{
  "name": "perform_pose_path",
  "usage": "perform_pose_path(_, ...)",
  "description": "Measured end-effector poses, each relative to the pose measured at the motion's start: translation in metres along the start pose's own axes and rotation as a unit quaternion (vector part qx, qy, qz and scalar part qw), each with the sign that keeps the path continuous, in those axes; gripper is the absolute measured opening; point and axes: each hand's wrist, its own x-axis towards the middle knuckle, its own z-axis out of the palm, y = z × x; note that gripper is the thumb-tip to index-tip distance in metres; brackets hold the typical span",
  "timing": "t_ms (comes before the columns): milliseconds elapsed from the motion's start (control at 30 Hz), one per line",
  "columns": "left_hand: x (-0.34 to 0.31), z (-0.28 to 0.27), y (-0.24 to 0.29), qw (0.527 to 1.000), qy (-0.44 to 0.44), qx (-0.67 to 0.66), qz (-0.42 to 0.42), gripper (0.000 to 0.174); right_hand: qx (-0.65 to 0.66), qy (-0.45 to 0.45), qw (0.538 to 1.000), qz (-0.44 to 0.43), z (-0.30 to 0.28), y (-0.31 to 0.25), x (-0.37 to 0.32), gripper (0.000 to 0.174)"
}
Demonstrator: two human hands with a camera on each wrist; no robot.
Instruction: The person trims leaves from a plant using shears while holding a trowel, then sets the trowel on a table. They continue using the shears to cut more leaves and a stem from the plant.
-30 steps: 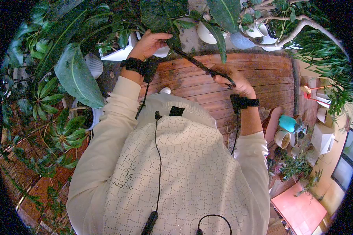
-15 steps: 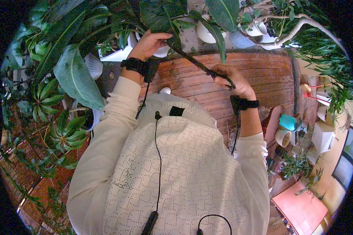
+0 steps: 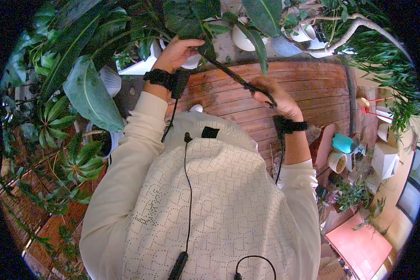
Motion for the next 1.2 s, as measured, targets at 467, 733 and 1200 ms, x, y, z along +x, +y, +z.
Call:
perform_pose_path(467,0.002,0.000,-0.001,1.000,-0.012,-0.009,0.015,0.023,-0.029,0.007,1.000,-0.004,0.005,0.005,0.004,0.067)
perform_pose_path(733,0.007,0.000,-0.007,1.000,0.001,-0.015,0.021,0.024,0.007,0.010,1.000,-0.017,0.010,0.004,0.003,0.054)
perform_pose_path(1200,0.002,0.009,-0.007,0.999,0.016,-0.013,0.043,0.027,0.047,0.025,0.999,0.010,0.018,0.002,0.005,0.060)
